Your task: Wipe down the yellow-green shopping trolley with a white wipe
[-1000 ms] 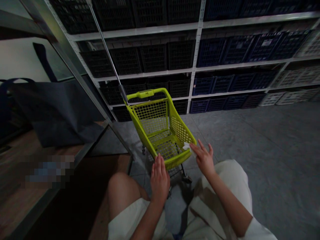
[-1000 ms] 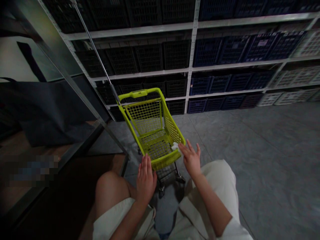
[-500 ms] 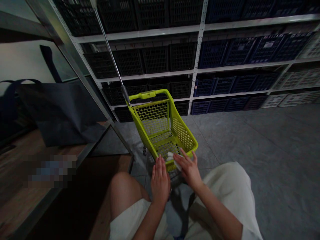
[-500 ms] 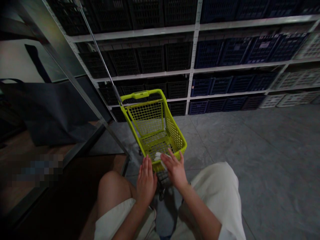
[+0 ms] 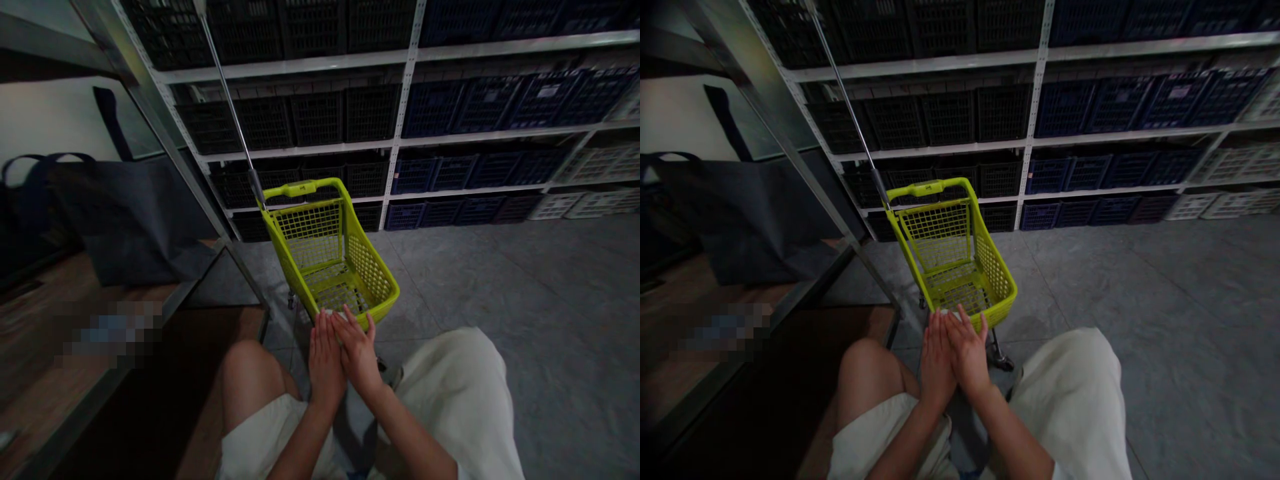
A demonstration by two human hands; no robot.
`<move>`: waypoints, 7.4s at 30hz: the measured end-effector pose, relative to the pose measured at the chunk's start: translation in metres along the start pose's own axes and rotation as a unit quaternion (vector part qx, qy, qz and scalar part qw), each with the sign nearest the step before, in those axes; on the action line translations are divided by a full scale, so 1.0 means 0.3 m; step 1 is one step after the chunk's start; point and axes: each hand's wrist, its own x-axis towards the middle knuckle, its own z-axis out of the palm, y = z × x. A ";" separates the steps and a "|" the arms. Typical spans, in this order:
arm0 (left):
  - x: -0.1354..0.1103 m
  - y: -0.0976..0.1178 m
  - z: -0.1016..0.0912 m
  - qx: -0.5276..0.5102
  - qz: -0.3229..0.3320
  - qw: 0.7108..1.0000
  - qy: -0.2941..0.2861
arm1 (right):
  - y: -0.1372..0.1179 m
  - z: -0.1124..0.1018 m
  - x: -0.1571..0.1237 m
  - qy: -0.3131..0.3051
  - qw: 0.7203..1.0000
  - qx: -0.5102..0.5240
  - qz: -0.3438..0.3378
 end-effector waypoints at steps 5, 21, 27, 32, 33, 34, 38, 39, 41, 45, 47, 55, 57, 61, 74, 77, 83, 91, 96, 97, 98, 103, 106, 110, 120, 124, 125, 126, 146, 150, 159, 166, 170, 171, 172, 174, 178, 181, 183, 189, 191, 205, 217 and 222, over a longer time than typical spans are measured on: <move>0.012 -0.014 -0.023 -0.016 0.010 1.000 -0.019 | 0.293 -0.127 0.021 0.021 0.998 -0.061 0.011; 0.150 -0.119 0.020 -0.001 0.011 0.999 -0.041 | 0.380 -0.158 0.151 -0.007 0.986 -0.152 0.075; 0.237 -0.318 0.005 -0.026 0.015 0.997 -0.066 | 0.221 -0.098 0.149 -0.035 0.990 -0.120 0.068; 0.250 -0.294 -0.036 -0.082 0.059 0.990 -0.094 | 0.123 -0.044 0.127 -0.057 0.995 -0.076 -0.018; 0.238 -0.265 -0.041 -0.107 0.109 0.981 -0.118 | 0.118 -0.037 0.122 -0.058 0.995 -0.071 -0.043; 0.222 -0.235 -0.043 -0.125 0.141 0.973 -0.137 | 0.121 -0.032 0.118 -0.057 0.993 -0.070 -0.071; 0.162 -0.165 -0.042 -0.130 0.120 0.975 -0.133 | 0.213 -0.045 0.141 -0.043 0.979 -0.094 -0.176; 0.156 -0.164 -0.044 -0.124 0.115 0.977 -0.132 | 0.258 -0.059 0.160 -0.042 0.975 -0.106 -0.190; 0.156 -0.169 -0.051 -0.110 0.111 0.979 -0.133 | 0.365 -0.099 0.212 -0.036 0.972 -0.140 -0.188; 0.162 -0.147 -0.075 -0.078 0.109 0.982 -0.137 | 0.542 -0.177 0.298 0.022 0.975 -0.204 -0.084; 0.145 -0.105 -0.079 -0.071 0.101 0.985 -0.123 | 0.534 -0.180 0.286 0.054 0.978 -0.199 -0.039; 0.052 0.031 -0.049 -0.058 0.059 0.994 -0.069 | 0.178 -0.053 0.052 0.008 0.991 -0.065 -0.114; 0.052 0.022 -0.054 -0.052 0.063 0.994 -0.072 | 0.234 -0.087 0.061 -0.010 0.987 -0.076 -0.142; 0.057 0.012 -0.072 -0.056 0.070 0.993 -0.081 | 0.479 -0.221 0.125 0.038 0.985 -0.141 -0.096; 0.032 0.082 -0.065 -0.048 0.050 0.996 -0.064 | 0.154 -0.118 -0.020 0.023 0.993 -0.081 -0.077; 0.016 0.085 -0.068 -0.040 0.061 0.995 -0.066 | 0.285 -0.206 -0.018 0.020 0.990 -0.108 -0.089; -0.020 0.156 -0.073 -0.051 0.072 0.993 -0.077 | 0.483 -0.366 -0.027 0.104 0.972 -0.208 0.045; -0.036 0.222 -0.070 -0.068 0.088 0.992 -0.065 | 0.157 -0.224 -0.133 0.024 0.995 -0.092 -0.035; -0.024 0.215 -0.082 -0.078 0.087 0.988 -0.098 | 0.383 -0.358 -0.114 0.026 0.988 -0.149 -0.033; -0.022 0.216 -0.083 -0.083 0.086 0.988 -0.100 | 0.440 -0.388 -0.106 0.042 0.985 -0.169 -0.014; -0.021 0.218 -0.084 -0.087 0.086 0.987 -0.101 | 0.485 -0.412 -0.100 0.057 0.981 -0.187 0.006; -0.022 0.236 -0.080 -0.088 0.075 0.989 -0.095 | 0.448 -0.391 -0.103 0.070 0.977 -0.190 0.070; -0.024 0.238 -0.080 -0.079 0.078 0.990 -0.091 | 0.283 -0.303 -0.129 0.048 0.986 -0.153 0.035; -0.025 0.221 -0.087 -0.074 0.089 0.990 -0.086 | 0.182 -0.250 -0.147 0.003 0.991 -0.117 -0.058; -0.023 0.226 -0.101 -0.084 0.088 0.988 -0.091 | 0.503 -0.430 -0.103 0.090 0.973 -0.197 0.082; -0.032 0.234 -0.081 -0.067 0.078 0.991 -0.082 | 0.276 -0.280 -0.147 0.081 0.987 -0.131 0.040; -0.034 0.231 -0.076 -0.063 0.083 0.991 -0.079 | 0.221 -0.245 -0.160 0.073 0.991 -0.115 0.012; -0.034 0.226 -0.072 -0.059 0.090 0.991 -0.075 | 0.182 -0.221 -0.169 0.065 0.993 -0.102 -0.017; 0.012 0.212 -0.052 -0.018 0.088 0.990 -0.106 | 0.121 -0.215 -0.090 0.009 0.998 -0.055 -0.002; 0.019 0.218 -0.066 -0.007 0.097 0.989 -0.108 | 0.116 -0.261 -0.034 -0.047 0.997 -0.054 0.025; 0.019 0.179 -0.069 0.000 0.137 0.984 -0.110 | 0.342 -0.329 -0.037 -0.056 0.985 -0.149 -0.068; 0.033 0.176 -0.065 -0.020 0.164 0.980 -0.108 | 0.500 -0.416 -0.040 0.061 0.974 -0.205 0.079; 0.036 0.165 -0.031 -0.031 0.159 0.983 -0.085 | 0.305 -0.259 -0.065 0.047 0.987 -0.144 0.054; 0.038 0.160 -0.023 -0.031 0.160 0.983 -0.079 | 0.263 -0.222 -0.072 0.032 0.991 -0.126 0.038; 0.040 0.156 -0.016 -0.029 0.165 0.983 -0.074 | 0.234 -0.193 -0.077 0.017 0.993 -0.110 0.022; 0.047 0.147 -0.006 -0.022 0.177 0.982 -0.070 | 0.221 -0.162 -0.081 -0.007 0.996 -0.090 -0.013; 0.085 0.129 0.016 -0.032 0.181 0.980 -0.072 | 0.297 -0.151 -0.055 -0.030 0.995 -0.065 -0.068; 0.137 0.100 0.043 -0.050 0.182 0.980 -0.069 | 0.326 -0.119 -0.006 -0.021 0.997 -0.053 -0.055; 0.176 0.074 0.060 -0.054 0.180 0.980 -0.065 | 0.313 -0.082 0.033 -0.008 0.998 -0.049 -0.036; 0.207 0.028 0.060 -0.053 0.163 0.984 -0.057 | 0.264 -0.053 0.087 -0.015 0.995 -0.082 -0.063; 0.181 0.028 0.046 -0.044 0.140 0.987 -0.058 | 0.297 -0.106 0.069 -0.023 0.991 -0.102 -0.082; 0.102 0.043 -0.052 -0.024 0.049 0.996 -0.078 | 0.178 -0.127 0.029 0.046 0.991 -0.108 0.063; 0.094 0.031 -0.083 -0.031 0.033 0.996 -0.082 | 0.362 -0.301 0.018 0.042 0.984 -0.159 0.062; 0.070 0.056 -0.064 -0.055 0.033 0.995 -0.077 | 0.190 -0.178 0.013 0.052 0.989 -0.117 0.077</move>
